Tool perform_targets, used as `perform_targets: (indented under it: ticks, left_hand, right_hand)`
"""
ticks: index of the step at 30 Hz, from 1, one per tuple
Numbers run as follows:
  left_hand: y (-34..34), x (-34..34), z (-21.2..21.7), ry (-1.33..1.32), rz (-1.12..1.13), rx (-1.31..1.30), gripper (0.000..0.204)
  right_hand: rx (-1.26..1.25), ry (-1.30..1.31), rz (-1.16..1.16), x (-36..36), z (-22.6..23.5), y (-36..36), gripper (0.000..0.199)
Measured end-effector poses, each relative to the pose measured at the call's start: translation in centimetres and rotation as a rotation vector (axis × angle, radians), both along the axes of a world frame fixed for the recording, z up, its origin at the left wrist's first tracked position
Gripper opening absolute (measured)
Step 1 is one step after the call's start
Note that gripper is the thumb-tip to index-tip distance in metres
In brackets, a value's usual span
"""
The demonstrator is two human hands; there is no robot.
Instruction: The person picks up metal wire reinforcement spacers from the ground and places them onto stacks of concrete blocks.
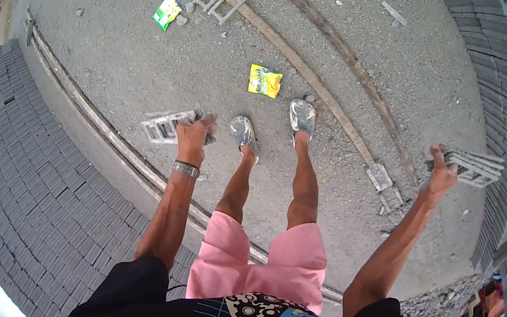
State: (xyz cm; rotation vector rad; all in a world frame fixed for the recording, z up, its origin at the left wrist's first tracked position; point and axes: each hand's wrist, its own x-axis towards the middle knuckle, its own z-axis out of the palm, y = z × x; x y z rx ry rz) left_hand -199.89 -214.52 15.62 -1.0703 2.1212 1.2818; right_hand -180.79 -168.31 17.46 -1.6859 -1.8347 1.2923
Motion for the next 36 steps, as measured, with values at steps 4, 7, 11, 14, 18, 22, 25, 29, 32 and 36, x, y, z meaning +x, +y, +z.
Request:
perform_targets:
  ticks: [4, 7, 11, 14, 18, 22, 25, 29, 32, 36]
  left_hand:
    - [15.1, 1.3, 0.7, -0.071, -0.046, 0.728, 0.021]
    - [11.8, -0.7, 1.1, -0.075, -0.243, 0.547, 0.025]
    - [-4.2, -4.1, 2.8, -0.006, -0.211, 0.235, 0.027]
    - [-16.7, -6.5, 7.2, 0.029, -0.117, 0.053, 0.023]
    - [-25.6, -8.4, 13.4, 0.124, 0.025, 0.035, 0.012]
    - [-22.7, -8.0, 11.7, 0.155, -0.052, -0.124, 0.016]
    - [-15.0, -6.0, 6.9, 0.144, -0.084, -0.232, 0.017]
    - [1.5, -1.8, 1.6, 0.010, -0.111, 0.070, 0.012]
    - [14.4, 0.7, 1.4, -0.175, -0.063, 0.609, 0.012]
    - [10.4, -0.8, 1.1, -0.136, -0.253, 0.561, 0.022]
  right_hand:
    - [-0.487, -0.005, 0.403, -2.7, -3.8, -16.6, 0.017]
    - [-0.787, 0.040, 0.488, -3.1, -1.1, -14.8, 0.016]
    - [-0.707, 0.363, -0.117, 5.1, -0.9, -2.6, 0.023]
    - [-0.532, 0.323, -0.261, 12.5, 0.8, 5.0, 0.024]
    - [-0.232, 0.178, -0.230, 17.4, 6.4, 12.5, 0.024]
    - [-0.178, 0.149, -0.193, 16.9, 7.4, 17.0, 0.030]
    - [0.118, 0.101, -0.108, 10.9, 3.8, 13.0, 0.029]
    - [-0.103, -0.041, 0.082, -0.1, -2.0, -3.9, 0.031]
    - [-0.475, -0.110, 0.557, -2.6, -4.6, -17.7, 0.021]
    - [-0.714, 0.077, 0.485, -4.3, -1.1, -14.0, 0.024]
